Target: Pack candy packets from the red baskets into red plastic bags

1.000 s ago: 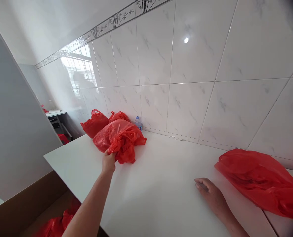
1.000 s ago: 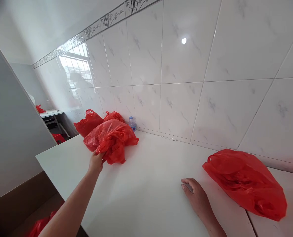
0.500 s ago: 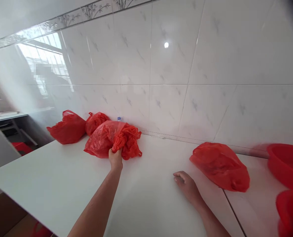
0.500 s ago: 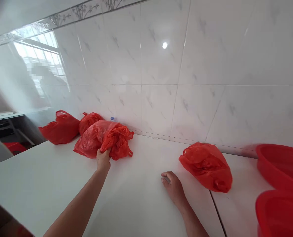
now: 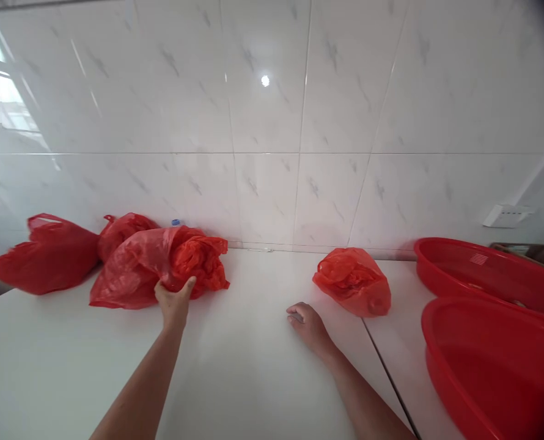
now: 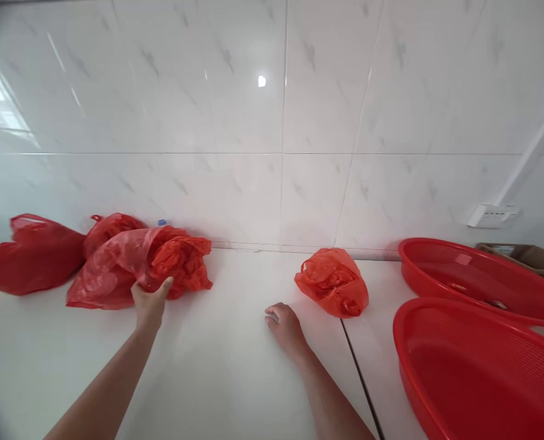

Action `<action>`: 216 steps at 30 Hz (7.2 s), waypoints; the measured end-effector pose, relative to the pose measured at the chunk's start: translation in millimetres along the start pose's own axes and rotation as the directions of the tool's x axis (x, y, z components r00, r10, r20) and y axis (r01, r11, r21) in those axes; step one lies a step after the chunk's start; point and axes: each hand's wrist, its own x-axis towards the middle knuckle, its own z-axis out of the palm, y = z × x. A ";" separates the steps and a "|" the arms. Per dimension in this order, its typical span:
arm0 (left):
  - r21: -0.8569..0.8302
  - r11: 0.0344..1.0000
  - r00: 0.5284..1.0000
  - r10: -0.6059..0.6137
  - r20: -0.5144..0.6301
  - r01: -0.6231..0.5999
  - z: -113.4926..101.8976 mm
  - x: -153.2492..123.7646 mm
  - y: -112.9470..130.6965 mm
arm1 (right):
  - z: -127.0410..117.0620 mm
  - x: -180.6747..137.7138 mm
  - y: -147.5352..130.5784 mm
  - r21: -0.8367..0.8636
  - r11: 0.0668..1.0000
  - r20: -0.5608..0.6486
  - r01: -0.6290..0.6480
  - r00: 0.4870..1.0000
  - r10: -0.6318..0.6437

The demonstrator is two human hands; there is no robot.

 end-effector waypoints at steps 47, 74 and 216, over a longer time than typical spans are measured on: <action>0.048 0.873 0.610 0.298 0.734 -0.484 53.9 -134.1 23.0 | 4.2 -20.1 -19.3 -0.269 0.948 -0.149 -0.169 0.980 0.132; 0.231 0.741 0.542 0.207 0.815 -0.630 63.6 -137.9 14.8 | 7.3 22.5 15.9 0.672 0.735 -0.292 -0.086 0.882 0.370; -0.447 0.510 0.566 -0.099 0.818 0.735 32.8 -131.4 29.4 | -14.2 -72.2 -33.4 -0.370 0.889 -0.074 0.269 0.945 -0.317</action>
